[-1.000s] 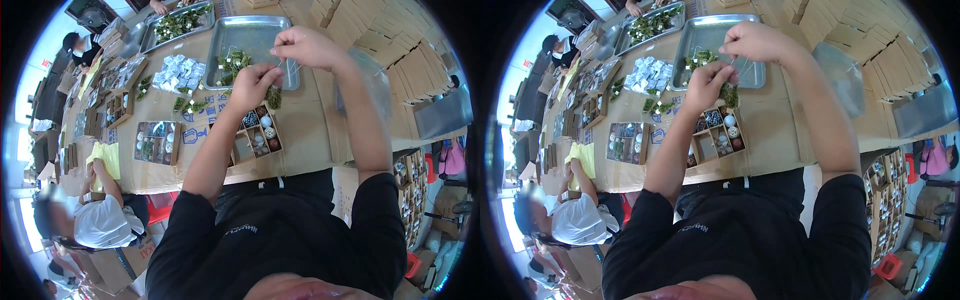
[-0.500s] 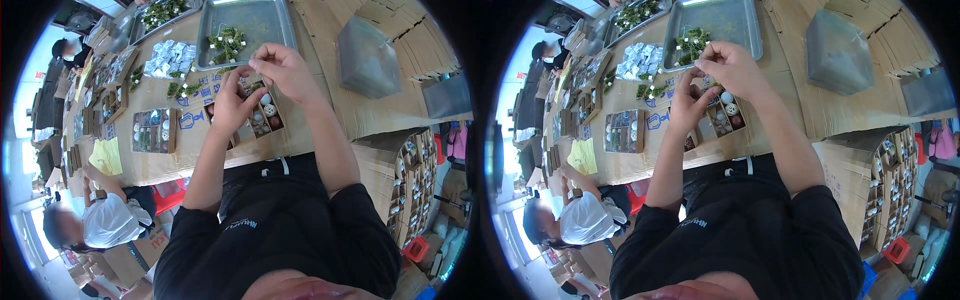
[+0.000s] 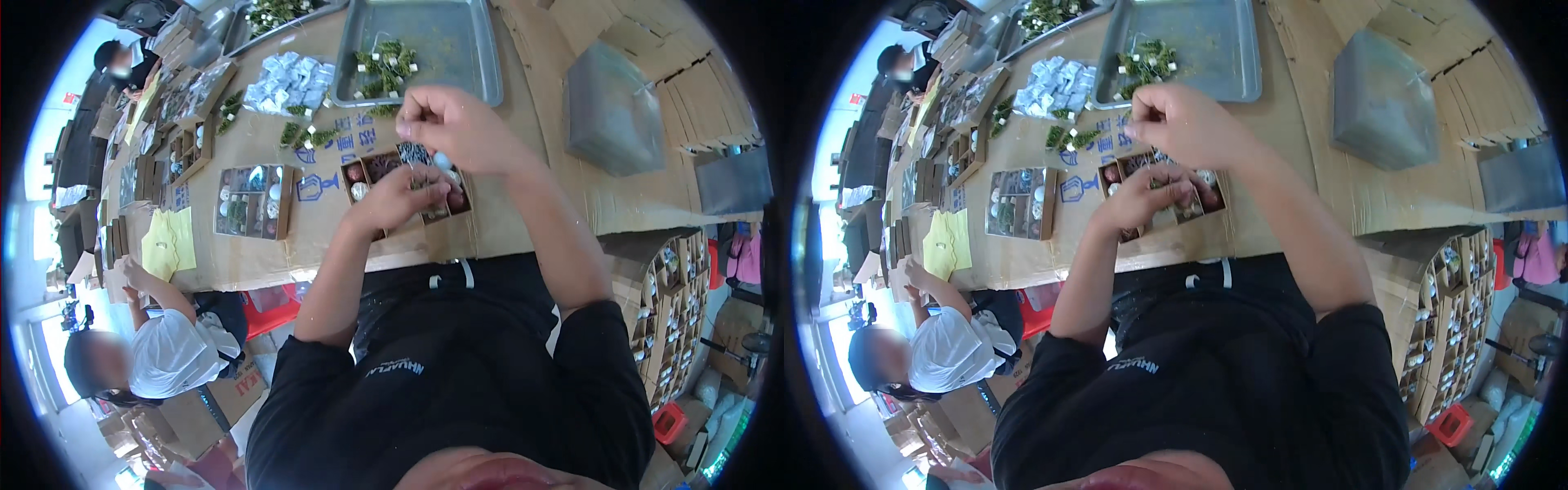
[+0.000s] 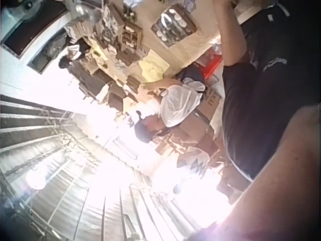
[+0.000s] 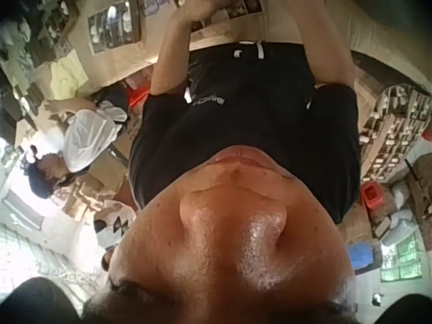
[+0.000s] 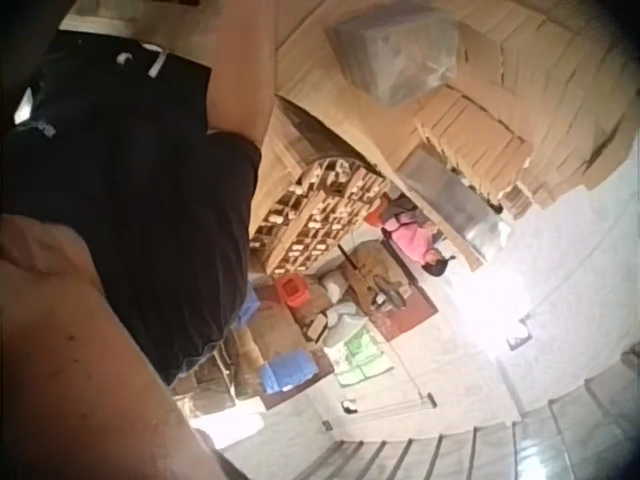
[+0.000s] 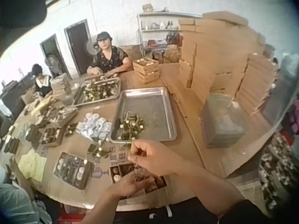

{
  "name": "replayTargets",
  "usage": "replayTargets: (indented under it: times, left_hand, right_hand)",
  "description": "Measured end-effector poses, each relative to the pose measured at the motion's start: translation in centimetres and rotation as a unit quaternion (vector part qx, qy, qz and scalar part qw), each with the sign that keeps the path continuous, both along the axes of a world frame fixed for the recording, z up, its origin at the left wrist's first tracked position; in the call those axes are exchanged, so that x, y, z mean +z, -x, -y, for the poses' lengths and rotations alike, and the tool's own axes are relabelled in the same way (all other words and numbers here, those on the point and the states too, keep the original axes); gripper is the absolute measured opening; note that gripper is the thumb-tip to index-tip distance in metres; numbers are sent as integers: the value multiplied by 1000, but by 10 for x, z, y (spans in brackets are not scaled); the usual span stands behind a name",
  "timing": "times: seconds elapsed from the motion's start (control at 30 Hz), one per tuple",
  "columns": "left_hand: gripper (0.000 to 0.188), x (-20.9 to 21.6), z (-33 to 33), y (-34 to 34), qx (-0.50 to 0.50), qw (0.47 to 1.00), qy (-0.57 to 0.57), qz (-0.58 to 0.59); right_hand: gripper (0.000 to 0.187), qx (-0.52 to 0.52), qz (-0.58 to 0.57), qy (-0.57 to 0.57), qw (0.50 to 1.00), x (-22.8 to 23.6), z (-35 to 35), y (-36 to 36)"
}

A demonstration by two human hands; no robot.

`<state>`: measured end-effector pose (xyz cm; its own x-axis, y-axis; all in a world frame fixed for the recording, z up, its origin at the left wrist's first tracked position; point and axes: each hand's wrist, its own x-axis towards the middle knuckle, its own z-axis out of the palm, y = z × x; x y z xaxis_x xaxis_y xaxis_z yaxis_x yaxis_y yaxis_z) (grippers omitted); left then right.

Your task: Packing small decorative trees and ornament balls into a segmented box.

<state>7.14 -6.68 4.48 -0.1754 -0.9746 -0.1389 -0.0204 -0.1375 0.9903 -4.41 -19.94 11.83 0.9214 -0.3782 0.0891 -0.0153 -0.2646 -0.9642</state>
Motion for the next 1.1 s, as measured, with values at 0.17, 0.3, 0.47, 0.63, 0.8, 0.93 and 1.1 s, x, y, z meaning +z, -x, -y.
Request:
replayTargets:
  times: [0.17,0.3,0.47,0.63,0.8,0.93,1.1]
  left_hand:
    - [20,-6,-8,6,-13,995,-4,-102]
    - [17,7,-10,7,4,993,-51,-103]
    - [15,3,-7,4,-7,997,-17,-77]
    - [19,0,-9,3,16,999,-29,-9]
    - [23,-10,-10,5,-32,999,9,24]
    - [32,-19,-18,6,-5,978,-42,-203]
    - [49,-18,-28,27,231,888,-75,-391]
  right_hand:
    - [14,-21,45,-11,999,-13,-6,3]
    - [15,-34,101,-90,990,-19,-16,3]
    - [10,-39,160,-322,932,-16,-19,4]
    - [10,-22,78,-470,879,-6,-10,10]
    - [15,-170,16,-364,916,17,-1,10]
    - [13,-68,48,-436,896,22,6,16]
    - [13,-26,106,58,992,21,-64,36]
